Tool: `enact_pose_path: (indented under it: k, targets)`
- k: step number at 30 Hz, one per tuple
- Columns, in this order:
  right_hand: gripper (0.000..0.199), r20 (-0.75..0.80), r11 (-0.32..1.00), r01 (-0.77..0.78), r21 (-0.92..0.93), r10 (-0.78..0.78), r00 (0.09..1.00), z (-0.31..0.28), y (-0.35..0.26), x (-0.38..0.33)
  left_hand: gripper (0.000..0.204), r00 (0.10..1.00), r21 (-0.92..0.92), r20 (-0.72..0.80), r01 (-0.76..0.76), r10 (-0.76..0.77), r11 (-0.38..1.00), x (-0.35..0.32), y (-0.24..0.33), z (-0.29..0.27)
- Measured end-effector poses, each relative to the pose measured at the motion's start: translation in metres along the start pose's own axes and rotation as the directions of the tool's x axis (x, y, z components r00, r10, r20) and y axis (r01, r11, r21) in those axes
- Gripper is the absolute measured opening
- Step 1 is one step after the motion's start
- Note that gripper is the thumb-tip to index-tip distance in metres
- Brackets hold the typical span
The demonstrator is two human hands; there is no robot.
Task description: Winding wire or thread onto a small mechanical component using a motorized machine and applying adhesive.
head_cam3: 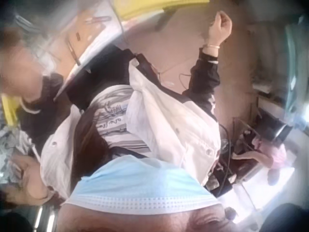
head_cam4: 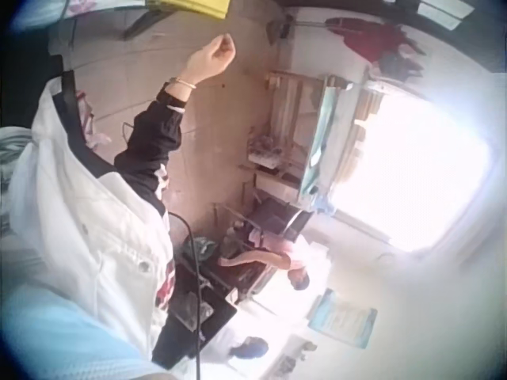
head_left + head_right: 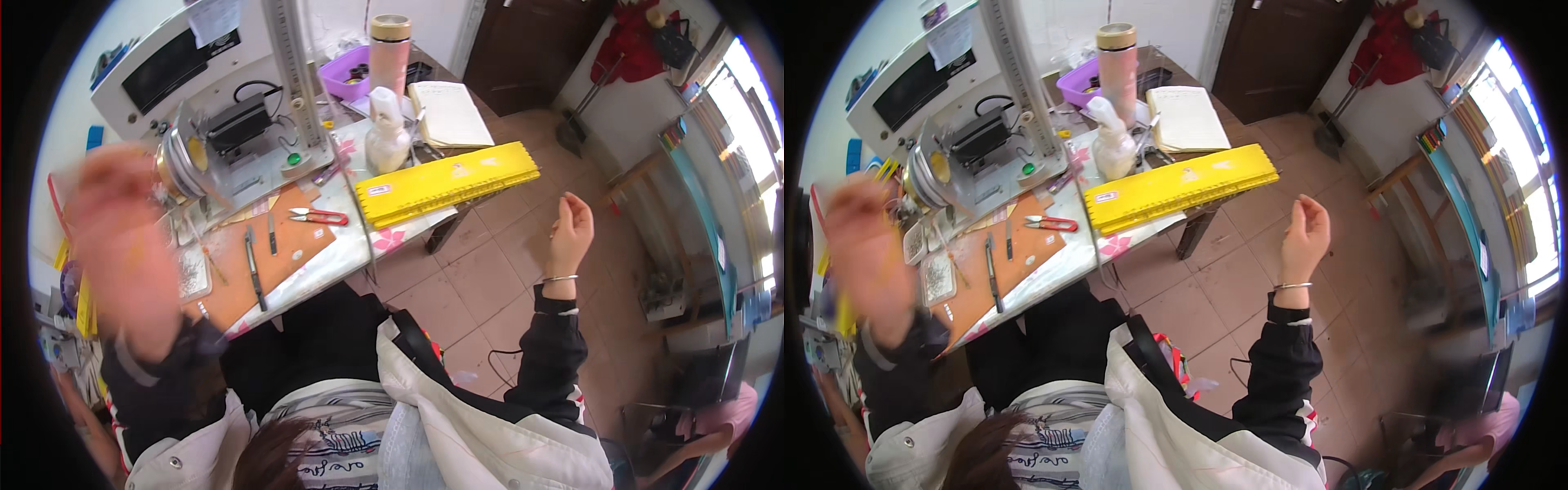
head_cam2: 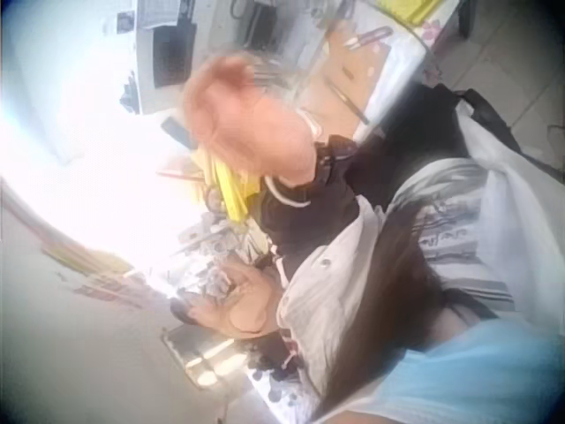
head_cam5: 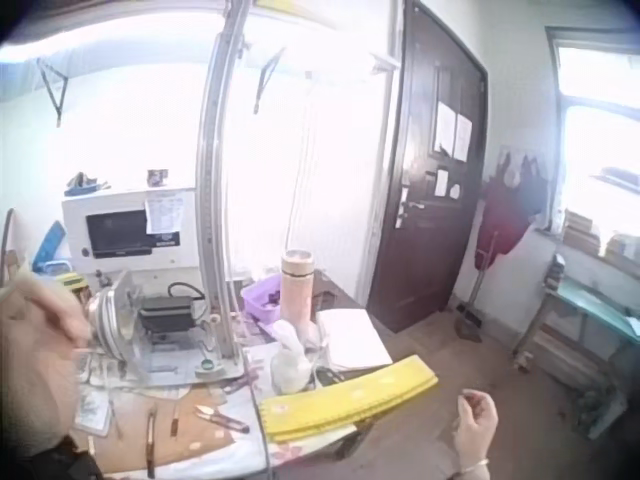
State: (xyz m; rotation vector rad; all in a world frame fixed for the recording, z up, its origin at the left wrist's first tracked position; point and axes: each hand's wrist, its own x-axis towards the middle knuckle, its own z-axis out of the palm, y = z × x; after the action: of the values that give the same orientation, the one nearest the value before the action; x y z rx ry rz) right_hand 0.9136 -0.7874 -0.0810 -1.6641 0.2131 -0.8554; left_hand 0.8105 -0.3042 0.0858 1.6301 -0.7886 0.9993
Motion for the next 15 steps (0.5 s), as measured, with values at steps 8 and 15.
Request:
enact_pose_path:
  k: [8, 15]
  targets:
    - [0.015, 0.155, 0.945, 0.080, -0.317, -0.032, 0.987, 0.038, 0.021, 0.024, 0.041, 0.660, 0.274, 0.716, 0.033, -0.227, 0.961, -0.040, -0.106, 0.196]
    - [0.017, 0.140, 0.910, 0.118, -0.399, -0.066, 0.988, 0.046, 0.034, 0.047, 0.049, 0.521, 0.469, 0.743, 0.043, -0.420, 0.882, -0.060, -0.131, 0.235]
